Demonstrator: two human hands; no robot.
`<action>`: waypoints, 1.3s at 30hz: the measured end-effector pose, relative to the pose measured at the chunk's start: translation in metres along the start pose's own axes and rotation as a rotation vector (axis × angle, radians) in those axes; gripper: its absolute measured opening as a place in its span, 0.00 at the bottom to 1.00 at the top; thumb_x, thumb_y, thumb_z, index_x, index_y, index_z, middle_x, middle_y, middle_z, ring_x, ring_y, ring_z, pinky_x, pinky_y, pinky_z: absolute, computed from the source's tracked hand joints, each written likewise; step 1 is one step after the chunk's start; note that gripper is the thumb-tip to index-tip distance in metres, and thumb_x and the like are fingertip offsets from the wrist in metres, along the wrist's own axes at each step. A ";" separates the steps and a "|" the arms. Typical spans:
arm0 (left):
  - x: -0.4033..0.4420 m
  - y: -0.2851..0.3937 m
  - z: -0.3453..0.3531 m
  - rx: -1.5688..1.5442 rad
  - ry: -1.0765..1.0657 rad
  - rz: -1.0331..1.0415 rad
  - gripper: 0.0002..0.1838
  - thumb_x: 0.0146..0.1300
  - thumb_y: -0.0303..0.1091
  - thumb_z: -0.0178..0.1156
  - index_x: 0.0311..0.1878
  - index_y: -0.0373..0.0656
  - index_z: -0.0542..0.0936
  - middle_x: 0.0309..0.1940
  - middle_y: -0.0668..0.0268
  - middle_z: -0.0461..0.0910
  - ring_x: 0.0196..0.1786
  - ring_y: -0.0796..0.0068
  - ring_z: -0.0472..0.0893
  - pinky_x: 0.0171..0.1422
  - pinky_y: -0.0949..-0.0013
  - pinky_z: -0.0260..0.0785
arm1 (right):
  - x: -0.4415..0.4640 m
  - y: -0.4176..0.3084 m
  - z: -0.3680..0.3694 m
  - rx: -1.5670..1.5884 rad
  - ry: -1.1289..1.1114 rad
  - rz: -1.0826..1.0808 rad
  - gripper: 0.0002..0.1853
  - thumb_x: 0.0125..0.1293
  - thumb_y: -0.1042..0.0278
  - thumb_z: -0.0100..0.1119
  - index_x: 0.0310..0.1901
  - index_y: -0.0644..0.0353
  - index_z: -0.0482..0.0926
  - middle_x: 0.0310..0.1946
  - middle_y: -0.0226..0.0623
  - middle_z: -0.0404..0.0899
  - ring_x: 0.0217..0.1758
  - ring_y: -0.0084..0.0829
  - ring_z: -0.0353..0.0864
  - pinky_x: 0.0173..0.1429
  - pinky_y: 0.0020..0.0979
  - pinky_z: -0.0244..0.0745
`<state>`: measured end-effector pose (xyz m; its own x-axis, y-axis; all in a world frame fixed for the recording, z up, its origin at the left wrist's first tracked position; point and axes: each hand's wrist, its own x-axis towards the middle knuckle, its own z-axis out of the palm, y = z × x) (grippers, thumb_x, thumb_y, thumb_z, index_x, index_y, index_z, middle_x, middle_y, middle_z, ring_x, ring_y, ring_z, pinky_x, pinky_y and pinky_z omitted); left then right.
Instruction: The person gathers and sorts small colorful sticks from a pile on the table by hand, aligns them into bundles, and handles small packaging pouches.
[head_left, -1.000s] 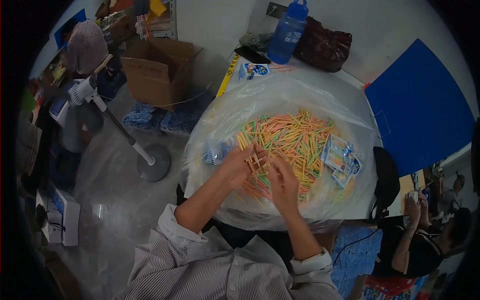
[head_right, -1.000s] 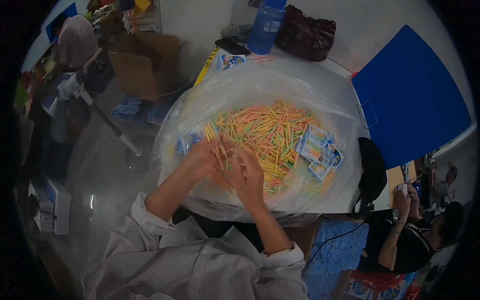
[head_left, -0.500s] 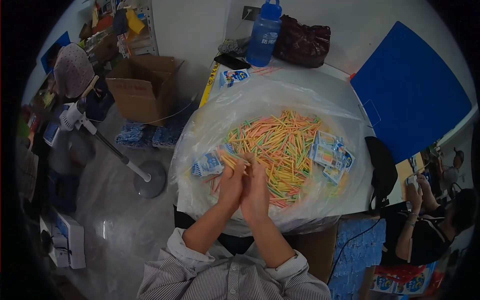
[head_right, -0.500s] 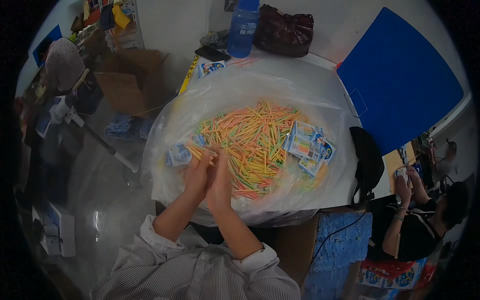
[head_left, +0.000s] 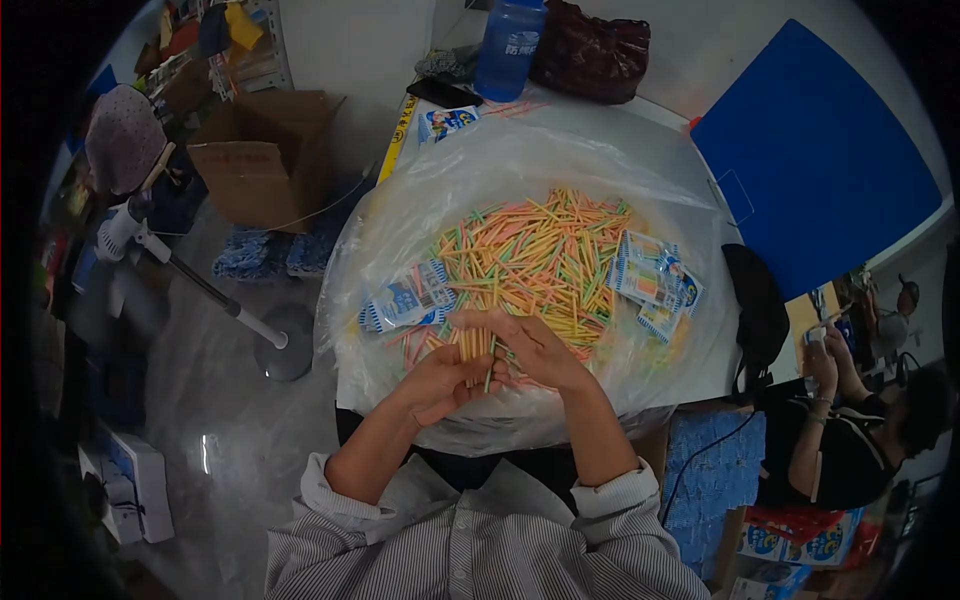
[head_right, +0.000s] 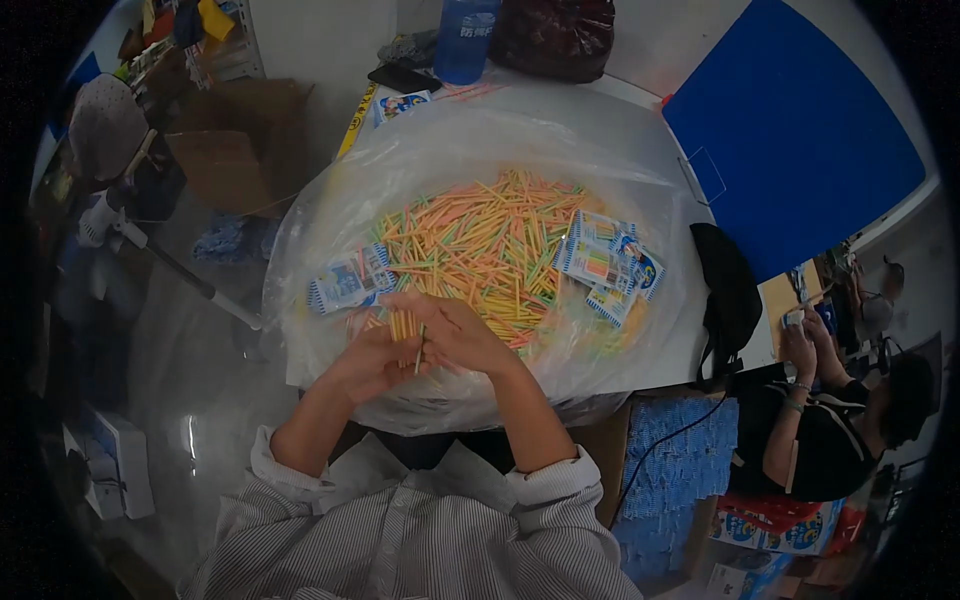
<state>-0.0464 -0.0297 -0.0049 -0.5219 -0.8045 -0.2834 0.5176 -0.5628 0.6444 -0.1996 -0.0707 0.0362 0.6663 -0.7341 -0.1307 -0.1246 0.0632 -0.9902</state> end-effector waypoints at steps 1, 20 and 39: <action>0.000 0.000 -0.002 0.007 -0.013 -0.011 0.13 0.63 0.32 0.44 0.48 0.37 0.66 0.38 0.62 0.72 0.43 0.71 0.74 0.48 0.71 0.70 | 0.002 0.001 0.004 0.004 -0.009 0.003 0.22 0.67 0.59 0.30 0.53 0.66 0.65 0.52 0.40 0.66 0.55 0.31 0.65 0.61 0.30 0.54; 0.003 0.010 -0.010 0.185 0.048 0.019 0.11 0.63 0.37 0.46 0.42 0.41 0.71 0.34 0.68 0.75 0.34 0.82 0.76 0.30 0.83 0.66 | 0.006 0.012 0.018 0.119 0.531 -0.066 0.09 0.56 0.71 0.55 0.36 0.66 0.75 0.22 0.26 0.72 0.21 0.13 0.65 0.24 0.15 0.59; 0.006 0.003 -0.009 0.047 0.146 0.204 0.06 0.63 0.34 0.46 0.40 0.43 0.70 0.26 0.74 0.69 0.22 0.91 0.62 0.20 0.87 0.51 | 0.018 0.035 0.024 0.412 0.436 -0.239 0.06 0.56 0.80 0.50 0.33 0.61 0.64 0.25 0.32 0.71 0.22 0.17 0.70 0.25 0.17 0.67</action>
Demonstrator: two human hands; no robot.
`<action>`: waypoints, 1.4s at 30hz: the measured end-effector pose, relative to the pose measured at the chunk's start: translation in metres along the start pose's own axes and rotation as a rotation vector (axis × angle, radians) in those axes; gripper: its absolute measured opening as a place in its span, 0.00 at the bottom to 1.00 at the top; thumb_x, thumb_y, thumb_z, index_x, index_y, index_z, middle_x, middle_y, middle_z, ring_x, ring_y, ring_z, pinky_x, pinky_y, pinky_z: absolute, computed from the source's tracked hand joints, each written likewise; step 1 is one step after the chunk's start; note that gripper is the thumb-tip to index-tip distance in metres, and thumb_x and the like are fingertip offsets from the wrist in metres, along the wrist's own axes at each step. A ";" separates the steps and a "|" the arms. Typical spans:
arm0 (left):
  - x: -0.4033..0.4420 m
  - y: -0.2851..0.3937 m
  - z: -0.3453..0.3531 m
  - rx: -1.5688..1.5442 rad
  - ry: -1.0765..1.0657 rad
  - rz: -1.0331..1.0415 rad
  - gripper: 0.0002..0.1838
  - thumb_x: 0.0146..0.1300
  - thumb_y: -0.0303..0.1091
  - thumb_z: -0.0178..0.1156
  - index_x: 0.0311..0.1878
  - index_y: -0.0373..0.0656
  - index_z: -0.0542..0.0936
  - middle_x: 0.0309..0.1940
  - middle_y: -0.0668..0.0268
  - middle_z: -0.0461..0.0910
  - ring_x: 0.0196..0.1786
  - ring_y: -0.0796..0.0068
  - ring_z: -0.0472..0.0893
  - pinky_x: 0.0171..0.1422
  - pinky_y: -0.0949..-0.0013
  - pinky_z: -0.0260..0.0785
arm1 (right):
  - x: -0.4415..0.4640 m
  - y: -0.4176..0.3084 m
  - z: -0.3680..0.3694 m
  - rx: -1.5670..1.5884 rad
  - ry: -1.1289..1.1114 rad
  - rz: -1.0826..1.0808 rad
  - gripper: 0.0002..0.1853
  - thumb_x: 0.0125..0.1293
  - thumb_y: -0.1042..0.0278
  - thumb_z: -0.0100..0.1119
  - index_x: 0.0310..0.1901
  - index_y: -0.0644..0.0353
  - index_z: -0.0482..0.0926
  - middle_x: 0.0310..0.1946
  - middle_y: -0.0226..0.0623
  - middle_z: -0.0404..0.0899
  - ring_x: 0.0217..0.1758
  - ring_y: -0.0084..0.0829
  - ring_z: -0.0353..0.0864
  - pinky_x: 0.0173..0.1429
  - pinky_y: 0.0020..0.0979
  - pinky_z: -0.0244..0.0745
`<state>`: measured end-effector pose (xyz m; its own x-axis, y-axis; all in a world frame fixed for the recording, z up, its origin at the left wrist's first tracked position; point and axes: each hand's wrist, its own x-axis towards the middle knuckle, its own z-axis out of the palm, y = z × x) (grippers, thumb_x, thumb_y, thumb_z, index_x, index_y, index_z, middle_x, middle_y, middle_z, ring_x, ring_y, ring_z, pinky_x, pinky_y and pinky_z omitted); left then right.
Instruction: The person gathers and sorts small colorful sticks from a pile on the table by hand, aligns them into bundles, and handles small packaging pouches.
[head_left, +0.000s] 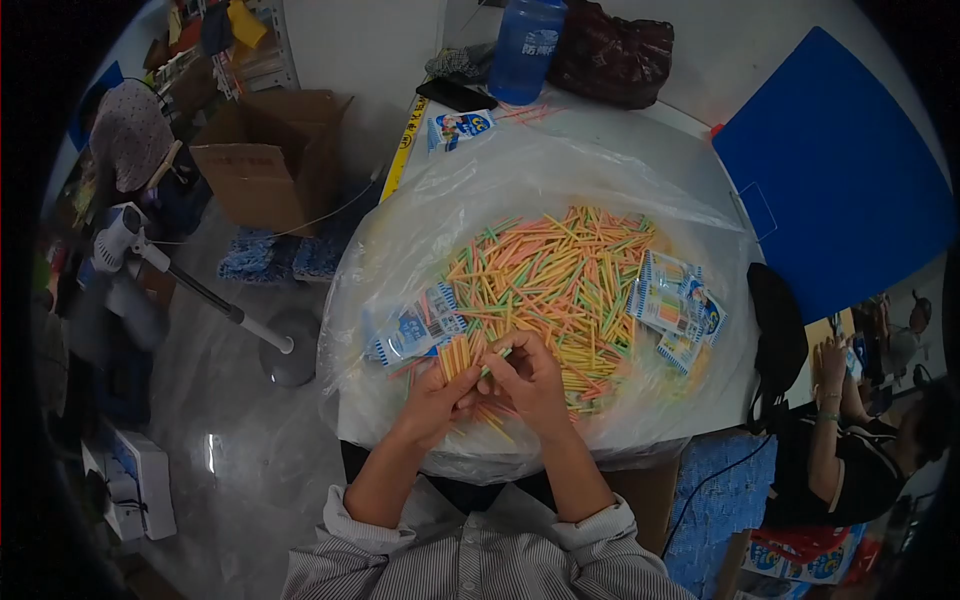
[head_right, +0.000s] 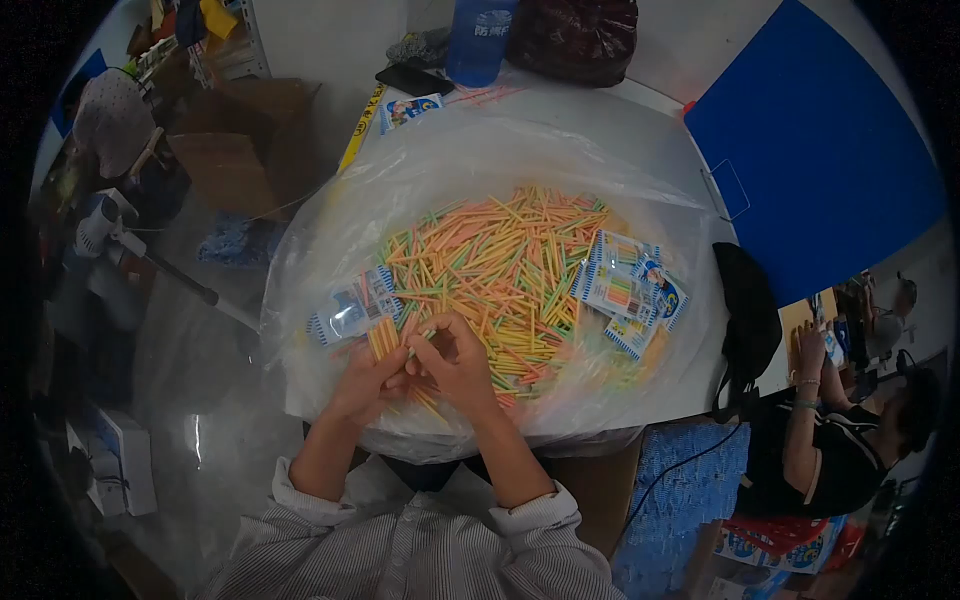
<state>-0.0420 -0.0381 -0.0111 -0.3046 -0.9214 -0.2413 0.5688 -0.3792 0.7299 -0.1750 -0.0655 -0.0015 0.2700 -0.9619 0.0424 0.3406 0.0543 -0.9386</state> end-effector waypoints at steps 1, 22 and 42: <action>0.000 0.001 0.001 -0.016 -0.003 -0.008 0.07 0.62 0.34 0.47 0.40 0.43 0.69 0.26 0.74 0.69 0.21 0.91 0.62 0.20 0.87 0.50 | 0.000 0.001 0.000 0.003 0.004 0.004 0.06 0.56 0.80 0.50 0.33 0.61 0.64 0.25 0.32 0.71 0.22 0.17 0.70 0.25 0.17 0.67; 0.004 -0.007 0.001 0.144 -0.007 0.025 0.05 0.62 0.32 0.46 0.33 0.42 0.68 0.21 0.73 0.67 0.18 0.89 0.61 0.18 0.84 0.50 | -0.001 -0.005 0.005 -0.008 0.126 0.102 0.05 0.55 0.76 0.55 0.34 0.65 0.73 0.17 0.27 0.71 0.17 0.13 0.69 0.17 0.14 0.60; 0.004 -0.010 -0.003 0.202 -0.022 0.043 0.05 0.61 0.32 0.48 0.37 0.42 0.68 0.22 0.74 0.67 0.18 0.91 0.61 0.20 0.85 0.53 | -0.003 0.007 -0.001 -0.077 0.059 -0.004 0.06 0.57 0.75 0.52 0.37 0.63 0.71 0.21 0.27 0.70 0.18 0.12 0.68 0.17 0.13 0.59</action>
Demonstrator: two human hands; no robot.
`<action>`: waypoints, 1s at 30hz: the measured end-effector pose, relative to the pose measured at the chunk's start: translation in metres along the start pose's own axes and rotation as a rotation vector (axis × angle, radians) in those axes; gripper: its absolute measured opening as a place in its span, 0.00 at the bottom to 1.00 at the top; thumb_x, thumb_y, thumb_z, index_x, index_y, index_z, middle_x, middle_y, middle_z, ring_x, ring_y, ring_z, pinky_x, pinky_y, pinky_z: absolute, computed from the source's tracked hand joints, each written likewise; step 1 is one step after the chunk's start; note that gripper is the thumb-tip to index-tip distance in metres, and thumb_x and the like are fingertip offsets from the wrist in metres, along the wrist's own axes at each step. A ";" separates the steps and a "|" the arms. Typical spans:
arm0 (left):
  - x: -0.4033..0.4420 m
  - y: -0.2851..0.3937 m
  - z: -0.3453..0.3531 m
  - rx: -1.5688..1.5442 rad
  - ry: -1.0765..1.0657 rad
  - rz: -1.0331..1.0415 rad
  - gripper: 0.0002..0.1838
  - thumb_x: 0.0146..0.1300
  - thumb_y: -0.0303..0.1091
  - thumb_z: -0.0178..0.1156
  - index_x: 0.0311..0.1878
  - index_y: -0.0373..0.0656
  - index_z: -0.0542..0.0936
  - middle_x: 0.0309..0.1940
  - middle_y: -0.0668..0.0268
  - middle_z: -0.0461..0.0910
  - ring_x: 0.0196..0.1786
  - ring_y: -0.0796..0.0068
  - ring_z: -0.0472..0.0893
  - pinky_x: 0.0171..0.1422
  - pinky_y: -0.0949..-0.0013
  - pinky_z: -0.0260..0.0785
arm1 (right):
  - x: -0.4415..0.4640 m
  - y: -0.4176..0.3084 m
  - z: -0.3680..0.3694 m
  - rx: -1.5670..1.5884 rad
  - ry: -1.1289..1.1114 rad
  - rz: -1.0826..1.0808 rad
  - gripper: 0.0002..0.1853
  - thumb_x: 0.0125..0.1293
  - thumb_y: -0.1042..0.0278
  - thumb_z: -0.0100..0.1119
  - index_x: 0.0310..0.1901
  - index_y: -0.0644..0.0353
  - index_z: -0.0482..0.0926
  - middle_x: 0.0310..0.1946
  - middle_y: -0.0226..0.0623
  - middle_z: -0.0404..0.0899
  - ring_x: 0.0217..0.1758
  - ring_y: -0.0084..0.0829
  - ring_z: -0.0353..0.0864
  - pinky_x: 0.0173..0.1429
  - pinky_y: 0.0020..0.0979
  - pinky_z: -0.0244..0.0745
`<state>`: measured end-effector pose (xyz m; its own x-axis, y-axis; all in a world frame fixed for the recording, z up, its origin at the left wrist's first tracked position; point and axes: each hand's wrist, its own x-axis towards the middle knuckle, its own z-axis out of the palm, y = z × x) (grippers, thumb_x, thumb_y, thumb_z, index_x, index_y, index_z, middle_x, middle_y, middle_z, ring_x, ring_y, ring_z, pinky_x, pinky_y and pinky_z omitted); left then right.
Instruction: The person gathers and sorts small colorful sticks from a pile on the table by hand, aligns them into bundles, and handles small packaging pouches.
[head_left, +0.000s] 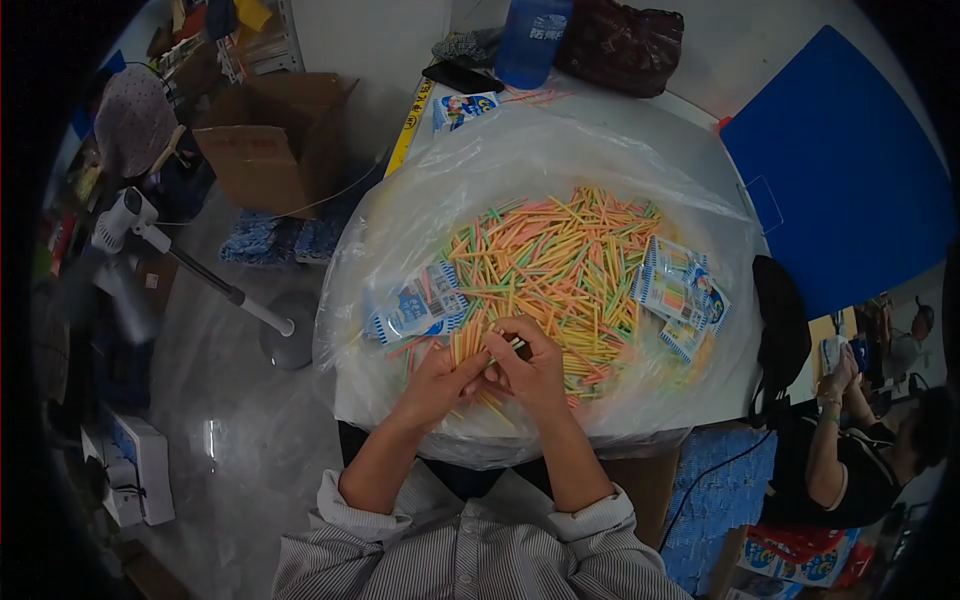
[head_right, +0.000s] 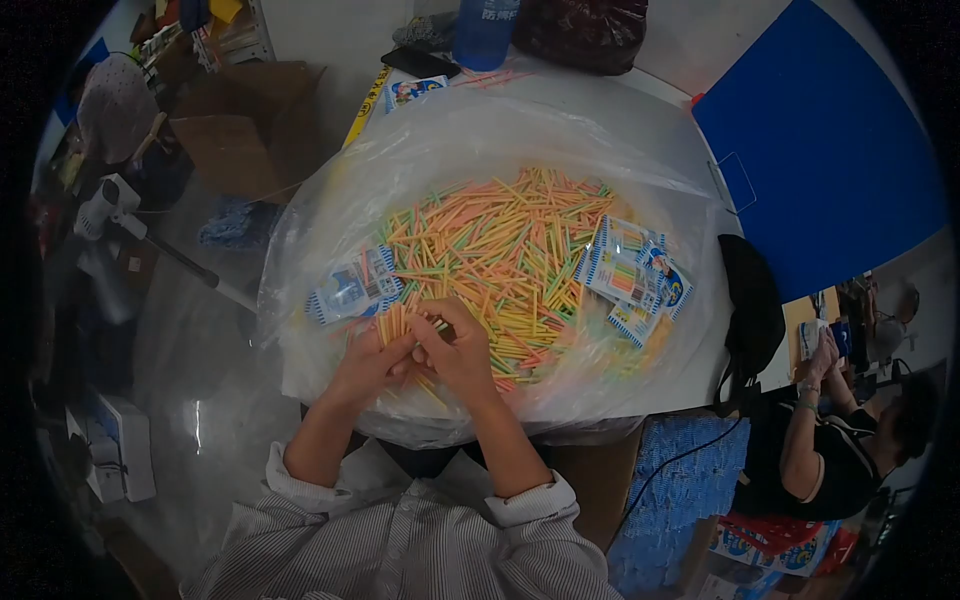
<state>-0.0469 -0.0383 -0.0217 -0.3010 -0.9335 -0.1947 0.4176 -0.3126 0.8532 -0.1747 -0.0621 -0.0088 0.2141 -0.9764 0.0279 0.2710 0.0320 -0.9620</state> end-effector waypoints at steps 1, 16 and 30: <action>0.000 -0.001 -0.001 -0.026 0.016 -0.022 0.05 0.61 0.32 0.48 0.37 0.42 0.67 0.22 0.75 0.67 0.18 0.91 0.61 0.19 0.85 0.52 | -0.001 0.000 0.001 0.000 -0.004 0.003 0.06 0.57 0.75 0.52 0.37 0.63 0.71 0.21 0.27 0.70 0.18 0.12 0.68 0.17 0.13 0.59; -0.003 0.003 0.001 0.178 -0.018 0.004 0.11 0.63 0.38 0.46 0.30 0.41 0.72 0.15 0.76 0.65 0.18 0.89 0.64 0.21 0.83 0.56 | -0.001 -0.013 0.006 -0.094 0.023 0.086 0.09 0.56 0.73 0.54 0.38 0.64 0.76 0.24 0.24 0.69 0.16 0.10 0.65 0.18 0.11 0.57; -0.002 0.003 0.001 0.019 -0.005 0.012 0.05 0.61 0.34 0.48 0.35 0.43 0.68 0.18 0.76 0.65 0.18 0.90 0.61 0.20 0.85 0.53 | -0.003 -0.012 0.007 -0.092 0.012 0.039 0.07 0.58 0.73 0.51 0.38 0.63 0.71 0.27 0.28 0.70 0.21 0.12 0.67 0.21 0.14 0.62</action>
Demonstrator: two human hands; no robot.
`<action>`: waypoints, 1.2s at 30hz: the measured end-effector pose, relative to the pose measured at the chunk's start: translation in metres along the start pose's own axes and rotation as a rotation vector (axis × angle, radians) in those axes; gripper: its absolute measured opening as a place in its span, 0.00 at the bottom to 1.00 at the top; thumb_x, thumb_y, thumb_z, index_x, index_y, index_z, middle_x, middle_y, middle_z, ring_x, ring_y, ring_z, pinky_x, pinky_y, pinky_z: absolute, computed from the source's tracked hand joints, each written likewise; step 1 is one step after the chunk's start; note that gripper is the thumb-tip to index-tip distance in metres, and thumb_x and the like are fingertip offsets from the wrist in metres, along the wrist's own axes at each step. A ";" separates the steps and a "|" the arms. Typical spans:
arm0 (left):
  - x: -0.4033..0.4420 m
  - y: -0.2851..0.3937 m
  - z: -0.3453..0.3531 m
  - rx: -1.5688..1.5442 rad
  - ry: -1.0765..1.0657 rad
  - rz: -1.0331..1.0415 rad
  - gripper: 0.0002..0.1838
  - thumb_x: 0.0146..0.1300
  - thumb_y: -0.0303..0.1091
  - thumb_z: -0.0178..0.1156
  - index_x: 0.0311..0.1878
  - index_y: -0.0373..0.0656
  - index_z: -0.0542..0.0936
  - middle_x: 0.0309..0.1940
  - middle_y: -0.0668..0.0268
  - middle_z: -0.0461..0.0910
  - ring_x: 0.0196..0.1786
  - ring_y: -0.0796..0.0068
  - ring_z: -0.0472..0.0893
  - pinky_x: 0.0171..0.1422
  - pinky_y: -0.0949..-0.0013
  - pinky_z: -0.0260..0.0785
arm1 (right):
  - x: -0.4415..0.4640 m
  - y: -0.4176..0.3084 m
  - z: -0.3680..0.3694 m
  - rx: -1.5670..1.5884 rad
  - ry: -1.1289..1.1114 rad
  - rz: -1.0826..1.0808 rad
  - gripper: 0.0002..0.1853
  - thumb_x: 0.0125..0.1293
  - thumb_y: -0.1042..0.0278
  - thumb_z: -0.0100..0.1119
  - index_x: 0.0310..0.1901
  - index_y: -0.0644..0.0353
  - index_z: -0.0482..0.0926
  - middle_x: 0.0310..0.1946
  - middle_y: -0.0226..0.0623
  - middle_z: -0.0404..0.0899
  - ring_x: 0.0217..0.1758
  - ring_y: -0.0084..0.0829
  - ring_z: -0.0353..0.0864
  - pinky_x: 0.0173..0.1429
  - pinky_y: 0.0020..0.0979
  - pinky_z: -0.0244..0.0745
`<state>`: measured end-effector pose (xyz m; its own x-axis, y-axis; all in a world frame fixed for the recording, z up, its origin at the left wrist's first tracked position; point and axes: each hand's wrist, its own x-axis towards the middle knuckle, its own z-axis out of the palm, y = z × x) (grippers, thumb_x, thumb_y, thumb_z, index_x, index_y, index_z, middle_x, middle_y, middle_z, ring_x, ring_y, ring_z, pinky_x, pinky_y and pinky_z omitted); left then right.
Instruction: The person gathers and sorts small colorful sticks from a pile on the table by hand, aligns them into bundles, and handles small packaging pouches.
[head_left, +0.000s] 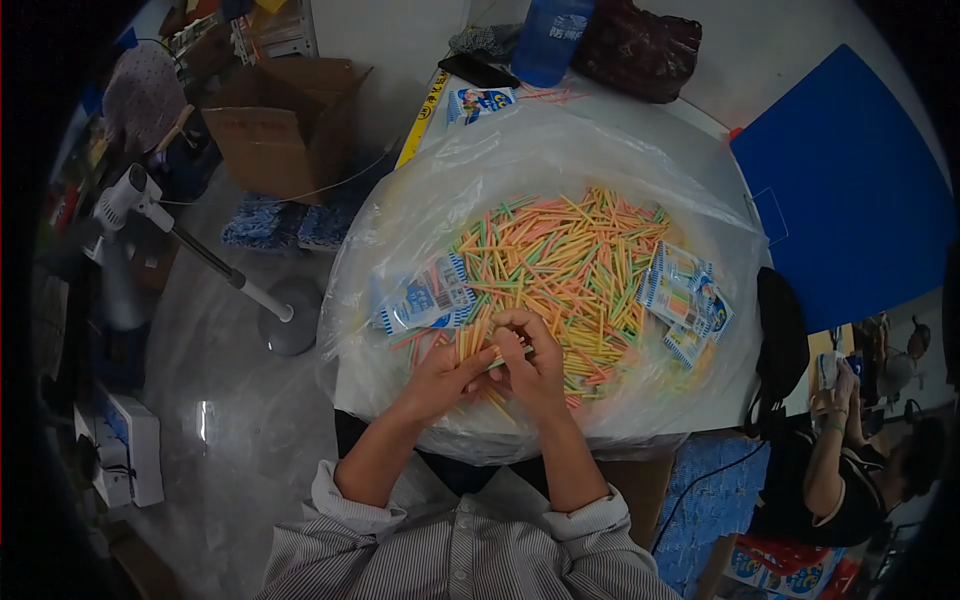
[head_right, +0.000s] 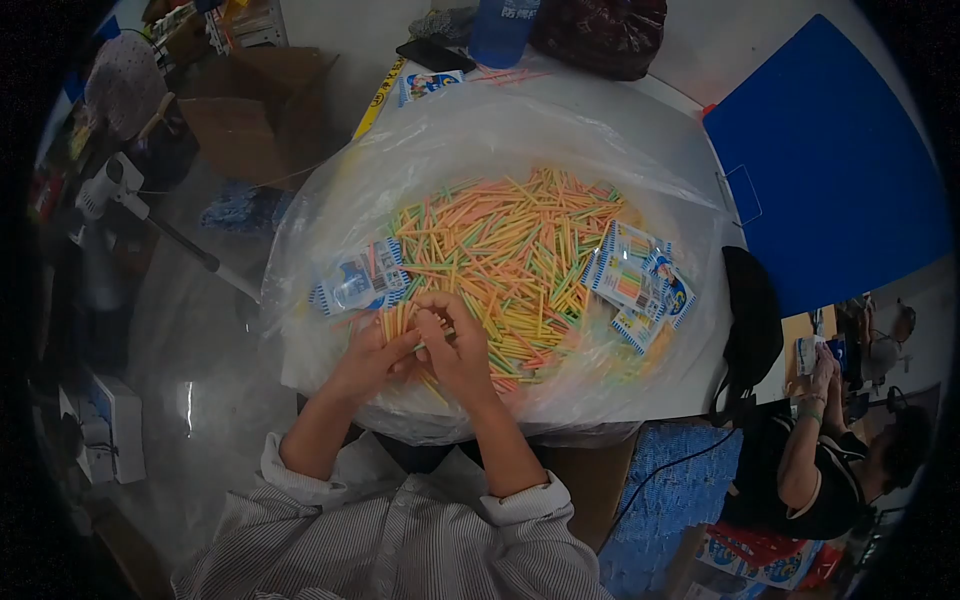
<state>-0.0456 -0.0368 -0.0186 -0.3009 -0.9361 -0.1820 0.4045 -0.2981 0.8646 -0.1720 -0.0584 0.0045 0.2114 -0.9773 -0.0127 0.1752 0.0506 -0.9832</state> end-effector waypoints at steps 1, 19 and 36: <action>0.000 -0.002 -0.001 0.040 -0.010 0.006 0.05 0.61 0.34 0.48 0.35 0.43 0.68 0.18 0.76 0.66 0.18 0.90 0.61 0.20 0.85 0.53 | 0.001 0.001 -0.001 -0.002 0.002 -0.001 0.07 0.58 0.73 0.51 0.38 0.63 0.71 0.27 0.28 0.70 0.21 0.12 0.67 0.21 0.14 0.62; -0.004 0.015 0.010 0.100 0.020 -0.068 0.10 0.62 0.39 0.47 0.34 0.43 0.72 0.18 0.77 0.65 0.19 0.91 0.62 0.21 0.85 0.52 | 0.004 0.002 -0.002 -0.010 -0.005 0.061 0.07 0.58 0.73 0.49 0.38 0.63 0.71 0.30 0.27 0.69 0.27 0.13 0.67 0.25 0.12 0.62; -0.005 0.002 -0.007 0.114 -0.130 -0.077 0.10 0.62 0.37 0.47 0.34 0.41 0.72 0.22 0.76 0.68 0.21 0.91 0.62 0.22 0.85 0.52 | 0.004 -0.001 -0.004 -0.165 -0.187 -0.018 0.03 0.58 0.75 0.49 0.33 0.64 0.71 0.28 0.27 0.70 0.20 0.11 0.63 0.19 0.14 0.57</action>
<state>-0.0372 -0.0339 -0.0194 -0.4396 -0.8770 -0.1940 0.2777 -0.3381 0.8992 -0.1754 -0.0637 0.0050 0.3868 -0.9219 0.0242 0.0248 -0.0158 -0.9996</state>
